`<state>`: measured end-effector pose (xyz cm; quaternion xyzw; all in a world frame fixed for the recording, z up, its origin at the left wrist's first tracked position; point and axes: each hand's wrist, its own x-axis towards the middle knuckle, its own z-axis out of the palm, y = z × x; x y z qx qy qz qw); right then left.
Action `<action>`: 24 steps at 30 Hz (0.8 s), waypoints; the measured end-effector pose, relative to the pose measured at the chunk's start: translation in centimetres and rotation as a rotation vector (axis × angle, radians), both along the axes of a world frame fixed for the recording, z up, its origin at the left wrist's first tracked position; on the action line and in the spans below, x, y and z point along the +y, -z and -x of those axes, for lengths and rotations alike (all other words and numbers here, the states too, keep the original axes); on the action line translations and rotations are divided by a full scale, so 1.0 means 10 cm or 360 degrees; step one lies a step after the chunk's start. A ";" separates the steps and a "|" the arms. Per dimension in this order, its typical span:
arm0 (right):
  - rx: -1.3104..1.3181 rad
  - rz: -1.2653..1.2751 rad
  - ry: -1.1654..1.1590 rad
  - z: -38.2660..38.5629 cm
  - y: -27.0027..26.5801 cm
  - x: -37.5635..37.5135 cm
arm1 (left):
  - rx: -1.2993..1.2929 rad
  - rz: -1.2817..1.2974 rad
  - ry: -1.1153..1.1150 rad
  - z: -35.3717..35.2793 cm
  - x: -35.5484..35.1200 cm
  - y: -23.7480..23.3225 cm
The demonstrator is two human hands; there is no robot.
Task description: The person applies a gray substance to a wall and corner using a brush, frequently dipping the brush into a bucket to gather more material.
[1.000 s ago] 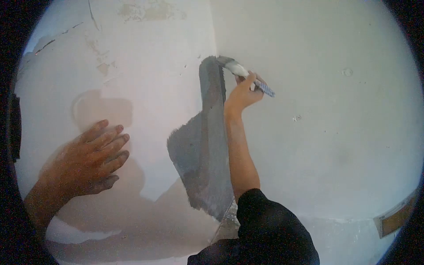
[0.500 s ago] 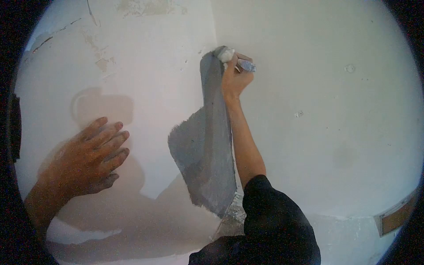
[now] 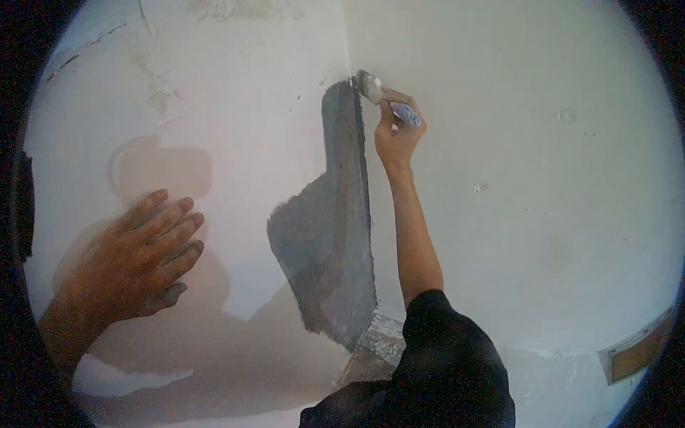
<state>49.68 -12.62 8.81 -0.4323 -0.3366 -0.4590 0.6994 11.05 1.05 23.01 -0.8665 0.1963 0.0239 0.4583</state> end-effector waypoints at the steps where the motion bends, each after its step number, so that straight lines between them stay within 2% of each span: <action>1: -0.0023 -0.0113 -0.0037 0.01 0.00 0.01 | 0.0004 0.0012 0.0002 0.00 0.00 -0.01; 4: 0.0102 0.0222 0.0078 -0.09 0.05 0.04 | 0.0021 0.0025 -0.0020 0.00 -0.01 -0.02; 7: 0.0106 0.0308 0.0132 -0.09 0.05 -0.01 | -0.0011 0.0047 0.0014 0.00 -0.01 -0.01; 10: -0.0019 0.0017 -0.0079 0.05 0.06 -0.07 | -0.0007 0.0008 0.0041 0.02 0.00 -0.03; 16: 0.0193 0.0534 0.0018 -0.02 -0.04 -0.09 | 0.0019 -0.0033 0.0019 0.01 -0.01 -0.03; 22: -0.0039 0.0519 0.0125 -0.23 -0.42 0.01 | 0.0002 0.0062 0.0031 0.01 0.00 -0.02; 24: -0.0039 0.0453 0.0084 -0.23 -0.37 -0.04 | -0.0002 0.0073 0.0040 0.01 0.00 -0.02</action>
